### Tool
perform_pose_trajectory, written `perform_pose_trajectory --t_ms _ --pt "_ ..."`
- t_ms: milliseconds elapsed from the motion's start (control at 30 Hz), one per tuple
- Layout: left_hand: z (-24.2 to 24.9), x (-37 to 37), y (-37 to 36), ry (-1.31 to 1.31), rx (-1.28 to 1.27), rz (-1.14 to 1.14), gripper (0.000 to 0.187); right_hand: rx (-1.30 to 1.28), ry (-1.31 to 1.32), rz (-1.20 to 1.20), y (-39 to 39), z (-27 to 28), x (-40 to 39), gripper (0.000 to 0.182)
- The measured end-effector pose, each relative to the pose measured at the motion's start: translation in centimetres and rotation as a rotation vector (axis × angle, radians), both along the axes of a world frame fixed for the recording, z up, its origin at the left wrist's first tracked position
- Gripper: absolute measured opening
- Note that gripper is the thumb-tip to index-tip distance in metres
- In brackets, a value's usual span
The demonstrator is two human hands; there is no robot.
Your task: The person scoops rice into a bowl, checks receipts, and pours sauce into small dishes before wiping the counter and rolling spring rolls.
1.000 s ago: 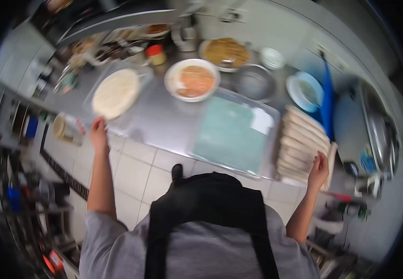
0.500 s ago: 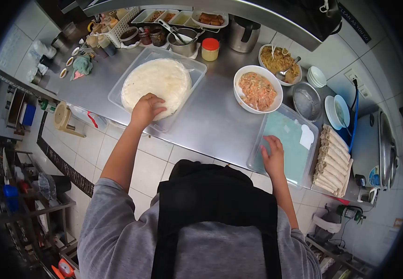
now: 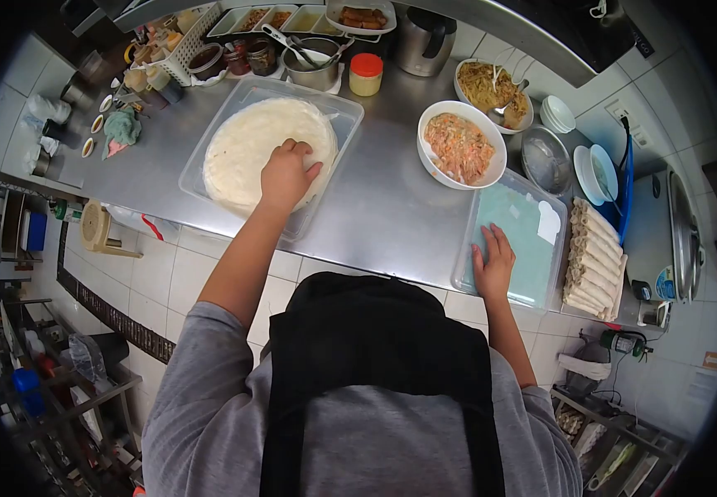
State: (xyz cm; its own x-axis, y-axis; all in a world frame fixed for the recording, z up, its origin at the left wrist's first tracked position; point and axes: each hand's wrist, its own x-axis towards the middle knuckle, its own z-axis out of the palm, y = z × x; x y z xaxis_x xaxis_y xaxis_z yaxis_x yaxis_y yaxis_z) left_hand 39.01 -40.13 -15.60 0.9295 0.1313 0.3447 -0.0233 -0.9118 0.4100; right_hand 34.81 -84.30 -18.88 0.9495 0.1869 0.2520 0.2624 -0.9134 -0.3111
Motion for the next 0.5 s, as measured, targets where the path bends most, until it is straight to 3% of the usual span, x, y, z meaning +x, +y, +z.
perform_pose_trajectory --t_ms 233,500 --pt "-1.3 1.4 0.3 0.166 0.198 0.086 0.024 0.013 0.011 -0.014 -0.2 -0.3 0.0 0.044" --pt "-0.3 1.7 -0.8 0.045 0.183 0.081 0.016 0.01 -0.013 -0.004 -0.1 0.0 0.1 0.045"
